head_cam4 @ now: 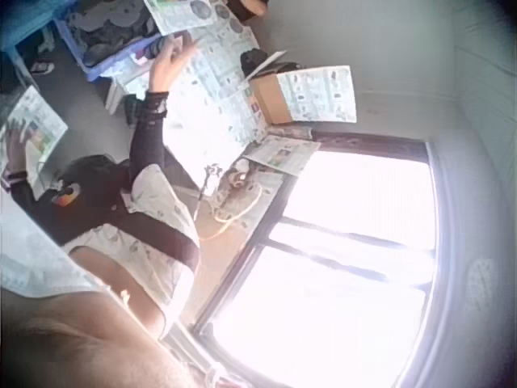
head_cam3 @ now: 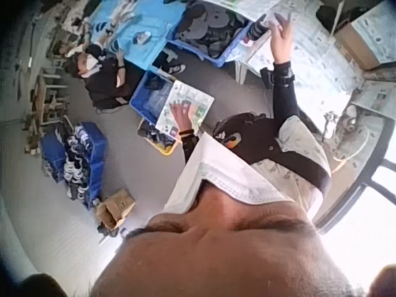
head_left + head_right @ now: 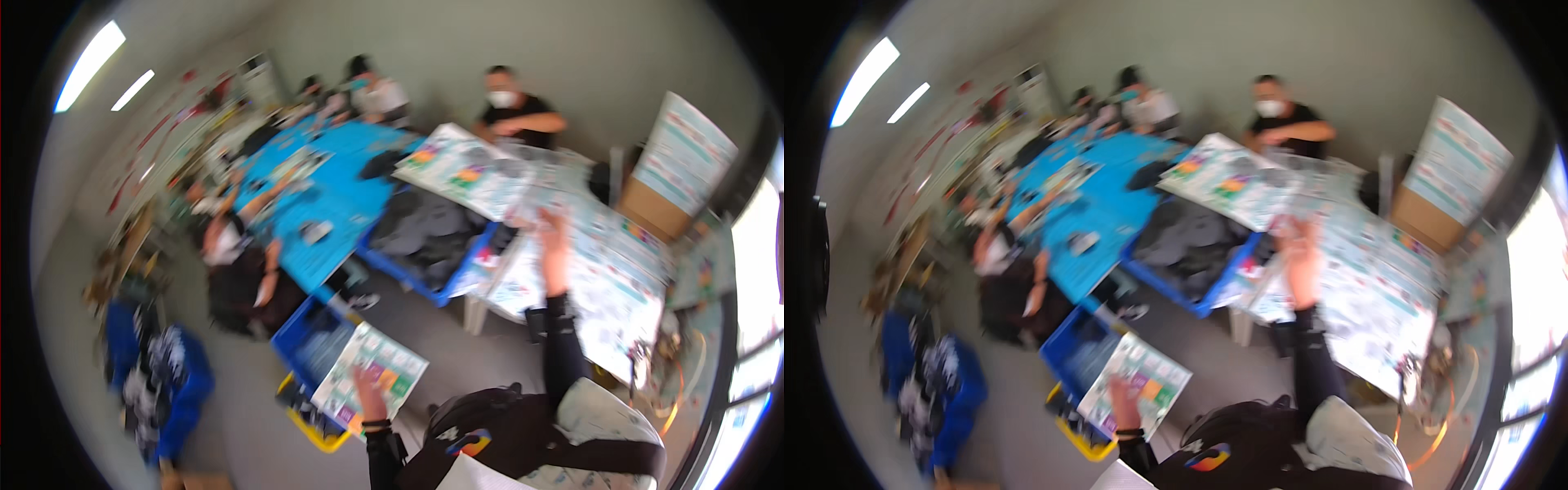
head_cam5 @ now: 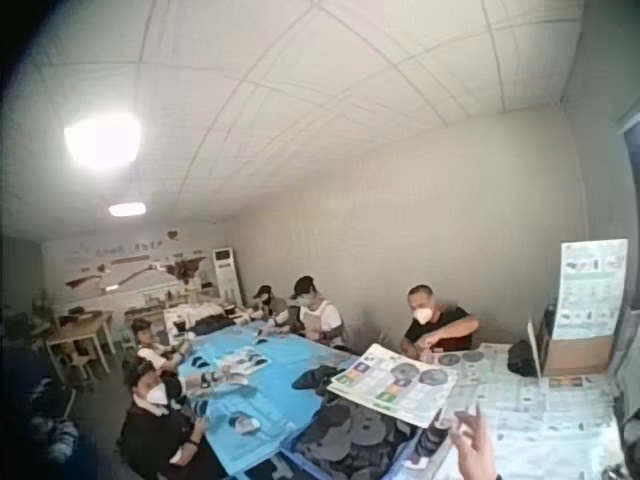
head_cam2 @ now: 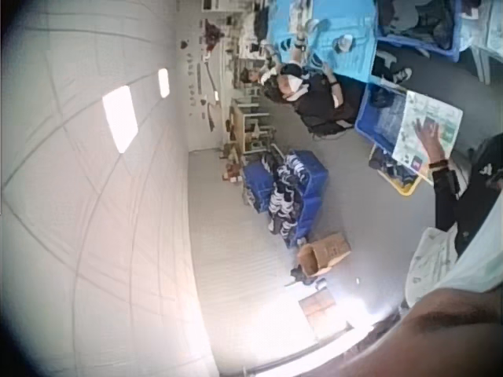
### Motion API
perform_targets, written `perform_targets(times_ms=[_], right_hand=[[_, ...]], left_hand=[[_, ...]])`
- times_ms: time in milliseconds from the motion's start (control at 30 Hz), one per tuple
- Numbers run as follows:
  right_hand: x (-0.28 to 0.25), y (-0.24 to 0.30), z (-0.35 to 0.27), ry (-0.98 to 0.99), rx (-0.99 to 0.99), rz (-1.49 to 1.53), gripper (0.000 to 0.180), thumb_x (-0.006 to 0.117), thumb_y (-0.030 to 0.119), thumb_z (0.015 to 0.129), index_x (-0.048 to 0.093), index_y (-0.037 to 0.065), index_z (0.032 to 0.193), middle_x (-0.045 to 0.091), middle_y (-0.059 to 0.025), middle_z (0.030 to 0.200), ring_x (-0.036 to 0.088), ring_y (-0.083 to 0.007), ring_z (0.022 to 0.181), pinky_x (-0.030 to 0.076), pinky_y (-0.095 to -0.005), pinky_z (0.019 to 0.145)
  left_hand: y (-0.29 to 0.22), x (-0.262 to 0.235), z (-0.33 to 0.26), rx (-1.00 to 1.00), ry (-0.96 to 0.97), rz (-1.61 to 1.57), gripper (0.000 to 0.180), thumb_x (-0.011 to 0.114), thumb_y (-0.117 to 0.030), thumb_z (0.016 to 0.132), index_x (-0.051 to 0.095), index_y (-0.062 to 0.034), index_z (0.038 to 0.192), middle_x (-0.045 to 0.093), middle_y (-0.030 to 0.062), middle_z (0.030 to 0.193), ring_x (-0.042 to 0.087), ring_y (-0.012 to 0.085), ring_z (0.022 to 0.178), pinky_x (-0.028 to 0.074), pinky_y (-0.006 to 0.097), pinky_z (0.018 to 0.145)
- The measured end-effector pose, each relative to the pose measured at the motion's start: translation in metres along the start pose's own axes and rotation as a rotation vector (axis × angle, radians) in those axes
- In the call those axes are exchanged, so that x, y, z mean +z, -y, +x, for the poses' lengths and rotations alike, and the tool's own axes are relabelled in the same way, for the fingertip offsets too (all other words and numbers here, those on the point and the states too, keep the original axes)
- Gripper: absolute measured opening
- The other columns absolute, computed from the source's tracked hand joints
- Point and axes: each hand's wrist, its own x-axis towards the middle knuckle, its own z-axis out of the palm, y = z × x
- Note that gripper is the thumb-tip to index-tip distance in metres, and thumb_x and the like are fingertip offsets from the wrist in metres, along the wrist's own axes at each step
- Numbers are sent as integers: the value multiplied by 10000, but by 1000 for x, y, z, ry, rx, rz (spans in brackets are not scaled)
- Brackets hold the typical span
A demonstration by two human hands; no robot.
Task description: The recorder manipulates shoe components, using a handheld tool to apply a treatment or adhesive, and organizes them onto trays within a factory setting.
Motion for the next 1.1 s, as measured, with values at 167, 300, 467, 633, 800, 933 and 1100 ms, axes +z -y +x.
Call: perform_targets(times_ms=[167,300,467,633,800,933,1100], right_hand=[[-13,33,-12,446,235,1143,780,341,539,1030,224,2,1582,307,-247,1599,263,-387,1498,184,-500,1227],[-29,23,-11,976,208,768,723,397,509,1046,346,-32,1524,415,-262,1529,364,-396,1450,262,-459,1205],[-37,-27,-21,-296,101,-301,629,510,234,1045,259,-58,1541,284,-244,1609,299,-316,1492,221,-386,1216],[60,-43,-141,889,181,27,738,451,481,1048,217,36,1588,441,-126,1527,469,-217,1362,340,-415,1144],[39,11,-102,847,479,329,946,631,318,995,-51,65,1600,741,-128,881,715,-200,718,584,-382,682],[27,-52,-9,267,429,5,828,587,111,924,85,-75,1555,636,-88,650,563,-143,482,452,-283,448],[81,-99,44,208,555,24,824,641,96,877,178,-92,1533,606,-82,621,576,-163,516,444,-298,463]], left_hand=[[-154,-59,82,-128,144,-1721,696,334,-522,1060,216,-93,1595,267,161,1631,374,367,1435,226,541,1196],[-182,-60,89,-139,725,-1803,758,254,-590,1054,162,-77,1604,304,242,1596,393,413,1419,297,549,1170],[-197,-6,83,-159,248,-762,714,526,5,981,151,-20,1589,325,206,1583,426,322,1400,416,397,1100],[-184,98,81,489,985,-464,652,639,-127,963,341,-30,1534,441,187,1533,453,335,1385,400,436,1103],[-166,103,73,30,1060,-595,624,658,-211,980,388,-36,1515,534,180,1453,571,268,1271,503,376,991],[-48,85,41,-493,770,-792,530,627,-136,967,461,-55,1464,618,105,1348,613,200,1169,499,327,950],[121,73,-81,-1154,474,-898,361,599,-179,965,551,-19,1285,688,126,1083,685,198,841,533,285,632]])
